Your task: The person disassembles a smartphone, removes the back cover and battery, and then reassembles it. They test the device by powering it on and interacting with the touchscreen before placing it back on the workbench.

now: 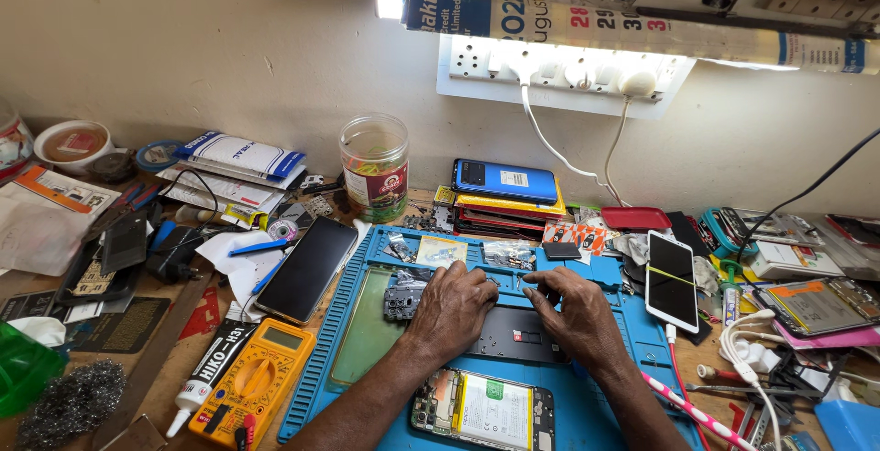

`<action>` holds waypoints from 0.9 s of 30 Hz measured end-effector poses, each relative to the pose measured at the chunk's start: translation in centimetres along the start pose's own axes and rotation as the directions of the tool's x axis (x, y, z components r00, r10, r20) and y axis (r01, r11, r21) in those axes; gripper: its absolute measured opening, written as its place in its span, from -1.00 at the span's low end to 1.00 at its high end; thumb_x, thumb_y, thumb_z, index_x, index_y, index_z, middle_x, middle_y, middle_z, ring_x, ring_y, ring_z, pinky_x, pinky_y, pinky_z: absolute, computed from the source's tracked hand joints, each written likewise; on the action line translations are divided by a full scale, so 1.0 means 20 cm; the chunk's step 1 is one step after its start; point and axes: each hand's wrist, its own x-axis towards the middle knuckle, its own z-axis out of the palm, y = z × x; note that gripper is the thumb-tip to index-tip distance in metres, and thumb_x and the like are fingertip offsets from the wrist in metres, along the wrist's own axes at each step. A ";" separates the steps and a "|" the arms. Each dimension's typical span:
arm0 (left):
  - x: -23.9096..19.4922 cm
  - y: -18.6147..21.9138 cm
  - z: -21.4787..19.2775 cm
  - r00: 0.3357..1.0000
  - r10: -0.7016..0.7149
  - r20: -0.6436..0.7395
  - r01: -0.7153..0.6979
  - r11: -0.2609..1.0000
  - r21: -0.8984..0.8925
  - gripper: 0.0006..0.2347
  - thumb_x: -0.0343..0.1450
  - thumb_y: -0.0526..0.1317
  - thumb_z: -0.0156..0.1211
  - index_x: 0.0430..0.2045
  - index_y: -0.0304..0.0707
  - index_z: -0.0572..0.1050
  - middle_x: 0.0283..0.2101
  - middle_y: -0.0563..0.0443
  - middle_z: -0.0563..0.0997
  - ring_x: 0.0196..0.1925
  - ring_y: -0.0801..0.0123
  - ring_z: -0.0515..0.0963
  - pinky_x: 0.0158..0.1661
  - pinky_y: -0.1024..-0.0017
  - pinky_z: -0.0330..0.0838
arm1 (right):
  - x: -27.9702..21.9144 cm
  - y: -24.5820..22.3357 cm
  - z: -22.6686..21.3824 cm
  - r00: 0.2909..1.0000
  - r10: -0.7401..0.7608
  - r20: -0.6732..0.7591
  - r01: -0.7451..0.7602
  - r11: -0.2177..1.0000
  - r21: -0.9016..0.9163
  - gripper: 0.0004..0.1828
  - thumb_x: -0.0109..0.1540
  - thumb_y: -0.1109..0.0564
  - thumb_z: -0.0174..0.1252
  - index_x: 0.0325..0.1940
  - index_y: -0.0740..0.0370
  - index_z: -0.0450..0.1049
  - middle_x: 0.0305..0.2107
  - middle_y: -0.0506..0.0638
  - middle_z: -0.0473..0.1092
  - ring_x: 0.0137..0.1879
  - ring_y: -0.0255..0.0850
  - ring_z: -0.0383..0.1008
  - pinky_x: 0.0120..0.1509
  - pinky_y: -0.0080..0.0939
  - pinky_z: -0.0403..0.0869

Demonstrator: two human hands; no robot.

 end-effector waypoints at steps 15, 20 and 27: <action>0.00 -0.07 -0.07 0.999 -0.030 0.027 0.030 0.999 -0.011 -0.88 0.42 -0.22 0.24 -0.31 -0.21 0.67 -0.34 0.02 0.60 -0.21 0.23 0.49 -0.10 0.18 0.35 | -0.01 -0.01 -0.10 0.982 -0.026 0.185 0.037 0.998 -0.055 -0.82 0.19 0.08 0.26 -0.17 0.10 0.67 -0.32 -0.05 0.60 -0.29 -0.23 0.66 -0.15 -0.22 0.63; -0.03 -0.09 -0.10 1.000 -0.022 -0.012 0.022 1.000 0.010 -0.88 0.40 -0.19 0.30 -0.33 -0.20 0.66 -0.32 0.03 0.63 -0.18 0.24 0.52 -0.08 0.16 0.37 | -0.04 -0.07 -0.17 0.914 -0.037 0.403 0.088 0.990 -0.108 -0.78 0.14 0.06 0.32 -0.15 0.05 0.71 -0.38 -0.05 0.57 -0.26 -0.19 0.61 -0.13 -0.16 0.59; -0.04 -0.10 -0.12 0.997 -0.051 -0.051 0.051 0.999 -0.013 -0.86 0.34 -0.19 0.37 -0.31 -0.18 0.66 -0.29 0.05 0.62 -0.16 0.24 0.52 -0.05 0.15 0.39 | -0.04 -0.14 -0.19 0.884 -0.061 0.463 0.148 0.977 -0.154 -0.74 0.13 -0.03 0.32 -0.13 -0.01 0.71 -0.40 -0.03 0.51 -0.25 -0.13 0.56 -0.15 -0.08 0.53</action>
